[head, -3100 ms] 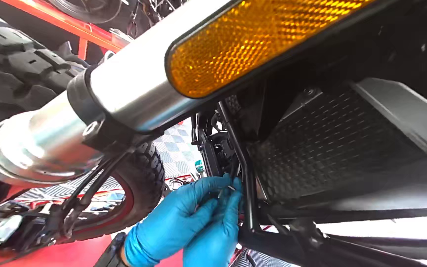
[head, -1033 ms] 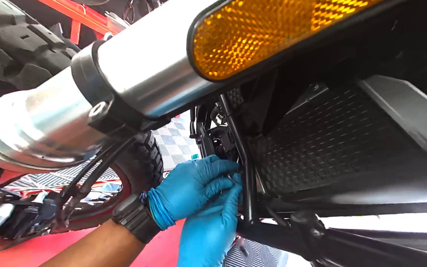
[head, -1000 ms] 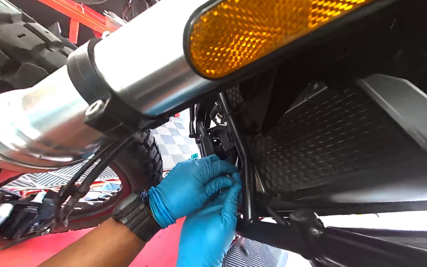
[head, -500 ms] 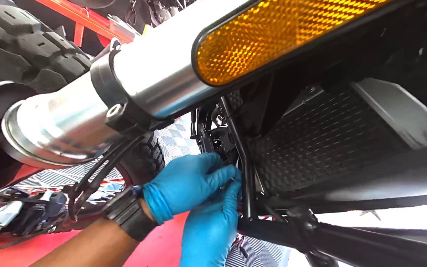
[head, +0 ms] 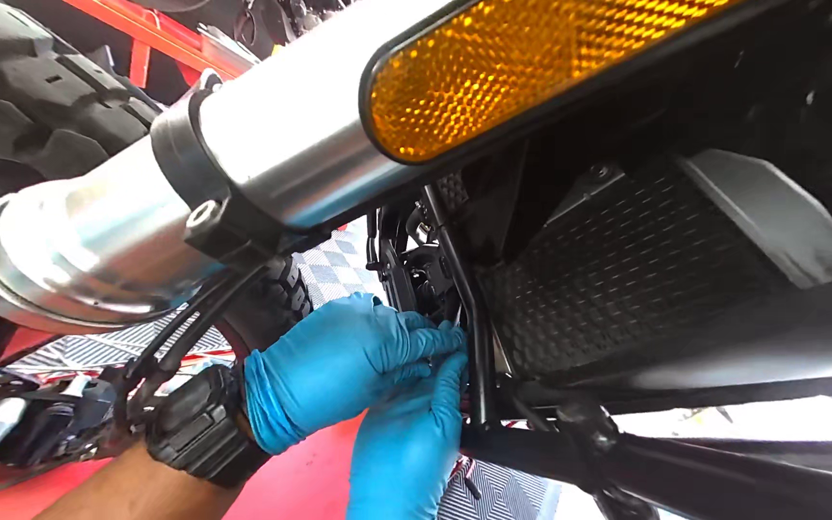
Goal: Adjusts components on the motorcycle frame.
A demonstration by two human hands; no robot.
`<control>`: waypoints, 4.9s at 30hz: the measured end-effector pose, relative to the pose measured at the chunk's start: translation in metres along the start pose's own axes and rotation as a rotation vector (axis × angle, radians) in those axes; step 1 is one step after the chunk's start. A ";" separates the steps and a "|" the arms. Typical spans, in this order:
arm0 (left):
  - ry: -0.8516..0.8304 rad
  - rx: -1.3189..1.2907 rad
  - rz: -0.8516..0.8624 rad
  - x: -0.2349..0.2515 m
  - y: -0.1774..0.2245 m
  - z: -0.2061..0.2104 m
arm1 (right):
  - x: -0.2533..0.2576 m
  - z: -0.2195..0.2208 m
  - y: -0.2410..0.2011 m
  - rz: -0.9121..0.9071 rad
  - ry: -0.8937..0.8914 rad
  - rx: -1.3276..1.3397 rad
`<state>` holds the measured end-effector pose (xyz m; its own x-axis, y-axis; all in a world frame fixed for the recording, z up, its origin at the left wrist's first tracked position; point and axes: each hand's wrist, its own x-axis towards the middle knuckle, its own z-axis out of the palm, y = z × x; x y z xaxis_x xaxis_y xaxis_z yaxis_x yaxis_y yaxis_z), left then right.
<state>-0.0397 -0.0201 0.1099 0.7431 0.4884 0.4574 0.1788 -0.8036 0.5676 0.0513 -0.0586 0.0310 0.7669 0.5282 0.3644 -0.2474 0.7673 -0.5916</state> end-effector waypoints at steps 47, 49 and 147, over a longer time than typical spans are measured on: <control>0.203 -0.554 -0.023 0.005 -0.046 0.038 | -0.005 0.002 0.000 0.005 0.027 -0.010; 0.163 -0.623 0.105 0.003 -0.054 0.037 | -0.005 0.000 0.002 -0.018 0.014 -0.035; 0.158 -0.731 -0.154 0.014 -0.050 0.058 | -0.013 0.005 -0.006 0.071 0.060 -0.020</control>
<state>-0.0009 0.0069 0.0484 0.6336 0.6638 0.3974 -0.2402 -0.3195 0.9166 0.0397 -0.0681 0.0338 0.7823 0.5575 0.2777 -0.2908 0.7212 -0.6287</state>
